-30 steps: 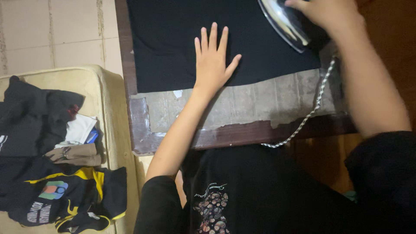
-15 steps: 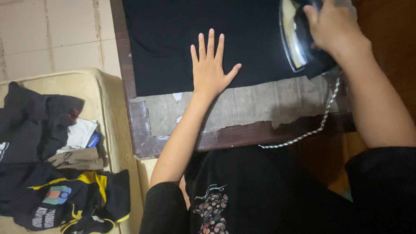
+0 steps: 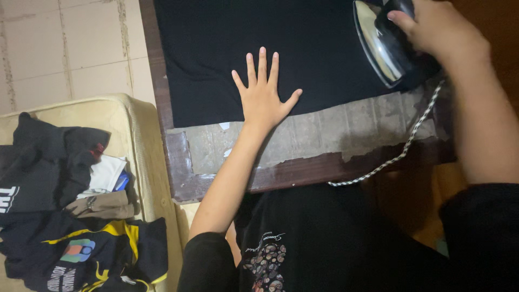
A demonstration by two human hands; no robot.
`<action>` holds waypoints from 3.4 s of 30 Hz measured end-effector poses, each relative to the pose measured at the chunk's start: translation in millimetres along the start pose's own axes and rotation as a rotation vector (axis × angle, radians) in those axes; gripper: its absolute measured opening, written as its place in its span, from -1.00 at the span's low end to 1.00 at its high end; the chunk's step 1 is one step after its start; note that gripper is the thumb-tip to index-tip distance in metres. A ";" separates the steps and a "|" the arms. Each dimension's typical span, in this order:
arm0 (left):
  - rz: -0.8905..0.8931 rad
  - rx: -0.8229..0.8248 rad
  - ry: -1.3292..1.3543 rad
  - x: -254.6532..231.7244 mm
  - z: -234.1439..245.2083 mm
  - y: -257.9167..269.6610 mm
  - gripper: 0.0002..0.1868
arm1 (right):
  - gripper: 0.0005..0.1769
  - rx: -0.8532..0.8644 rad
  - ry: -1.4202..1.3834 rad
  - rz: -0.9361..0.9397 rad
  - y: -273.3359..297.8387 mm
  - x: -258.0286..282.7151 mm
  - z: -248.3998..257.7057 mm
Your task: The person irons a black t-shirt on a wooden table, then places it on a hanger and hangs it in a closet. They then unfold and iron a dark blue and yellow jersey on the same table.
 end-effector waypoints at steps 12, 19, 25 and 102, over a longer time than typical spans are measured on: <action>0.018 -0.005 -0.004 -0.2 -2.1 -0.1 0.06 | -0.52 -0.418 -0.011 0.181 -9.6 -4.5 -22.1; 0.030 0.006 0.009 -0.2 0.5 1.4 0.05 | -0.32 -0.193 0.007 0.063 -6.3 -20.5 -24.3; 0.018 0.024 -0.001 -1.5 0.3 0.3 0.06 | -0.38 -0.181 -0.021 0.026 -2.6 -17.3 -20.4; 0.476 -0.379 0.189 128.8 89.8 107.7 -0.44 | -0.52 -0.063 0.259 0.985 -0.4 264.5 -57.7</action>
Point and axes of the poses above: each hand's wrist, its own y-axis away from the middle knuckle, its own z-axis out of the back of the hand, x = y × z, the point moved 5 cm from there along -y, towards the middle knuckle, and after that the axes turned 4 degrees about z, right-handed, at the moved point
